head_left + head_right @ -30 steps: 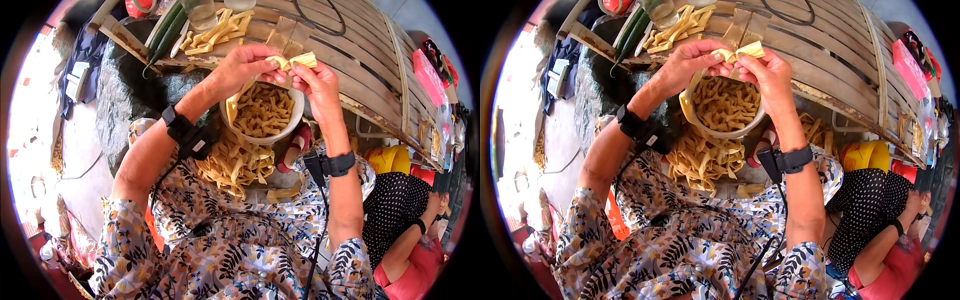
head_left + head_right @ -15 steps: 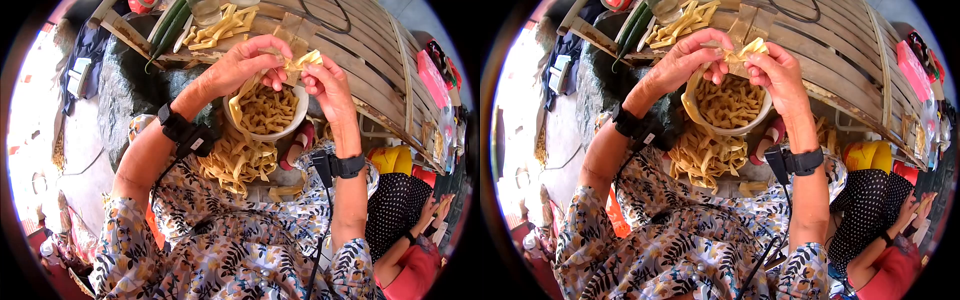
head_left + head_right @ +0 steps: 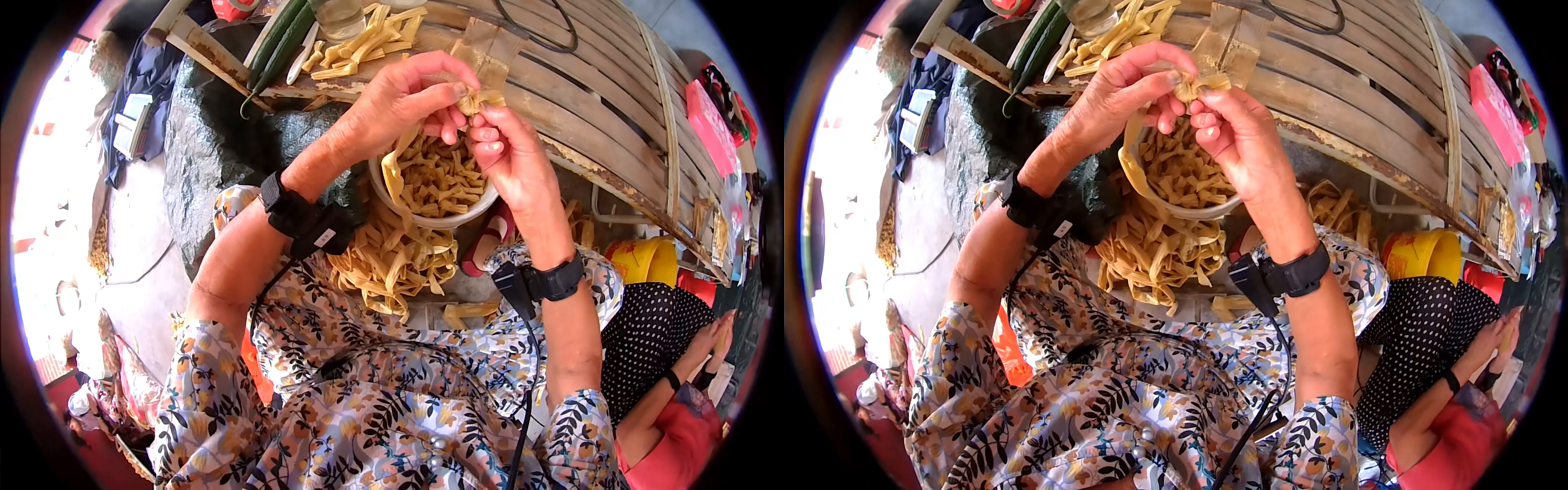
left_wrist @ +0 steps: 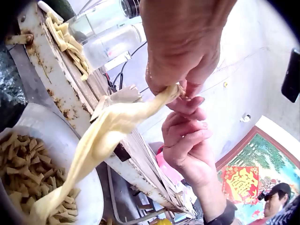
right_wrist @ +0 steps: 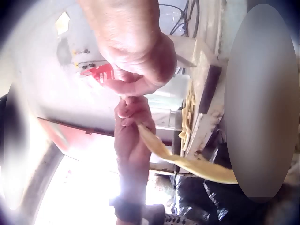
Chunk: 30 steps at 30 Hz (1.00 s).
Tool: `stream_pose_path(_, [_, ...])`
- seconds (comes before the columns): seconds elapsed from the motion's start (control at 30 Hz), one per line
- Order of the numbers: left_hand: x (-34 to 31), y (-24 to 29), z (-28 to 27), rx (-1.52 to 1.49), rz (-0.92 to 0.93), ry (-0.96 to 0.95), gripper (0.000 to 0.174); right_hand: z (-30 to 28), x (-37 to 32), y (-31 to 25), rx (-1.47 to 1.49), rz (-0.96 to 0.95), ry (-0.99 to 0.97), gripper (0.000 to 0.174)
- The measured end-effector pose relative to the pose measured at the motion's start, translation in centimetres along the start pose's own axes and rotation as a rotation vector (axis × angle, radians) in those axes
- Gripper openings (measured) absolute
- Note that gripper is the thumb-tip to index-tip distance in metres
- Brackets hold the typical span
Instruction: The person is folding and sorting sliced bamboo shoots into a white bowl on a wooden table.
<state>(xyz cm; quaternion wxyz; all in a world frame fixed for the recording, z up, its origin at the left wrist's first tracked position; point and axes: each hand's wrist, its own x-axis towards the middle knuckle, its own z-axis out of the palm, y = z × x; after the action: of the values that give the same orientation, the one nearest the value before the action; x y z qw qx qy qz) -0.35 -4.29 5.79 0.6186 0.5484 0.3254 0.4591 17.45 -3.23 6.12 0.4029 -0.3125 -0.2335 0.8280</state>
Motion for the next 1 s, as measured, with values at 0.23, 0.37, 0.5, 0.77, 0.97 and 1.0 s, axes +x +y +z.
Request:
stream_pose_path(0.23, [-0.1, 0.2, -0.9, 0.112, 0.074, -0.134, 0.020, -1.2, 0.1, 0.1, 0.004, 0.064, -0.061, 0.009])
stream_pose_path(0.37, [-0.2, -0.3, -1.2, 0.125, 0.031, -0.098, 0.021, -1.2, 0.3, -0.1, -0.540, -0.159, 0.026, 0.015])
stream_pose_path(0.5, [-0.4, -0.4, -0.5, 0.059, 0.004, -0.048, 0.020, -0.1, -0.2, -0.6, -1.126, -0.660, 0.086, 0.024])
stream_pose_path(0.77, [-0.4, -1.7, -0.7, 0.126, 0.039, -0.124, 0.021, 1.0, -1.0, -0.5, -1.151, -0.567, -0.045, 0.022])
stream_pose_path(0.97, [-0.6, -1.2, 0.0, 0.380, 0.027, 0.032, 0.019, 0.7, -0.9, -0.4, -1.126, -0.472, -0.053, 0.020])
stream_pose_path(1.0, [-0.7, -0.8, 0.1, 0.315, -0.032, 0.031, 0.019, 0.6, -1.0, -0.5, -1.114, -0.465, -0.063, 0.019])
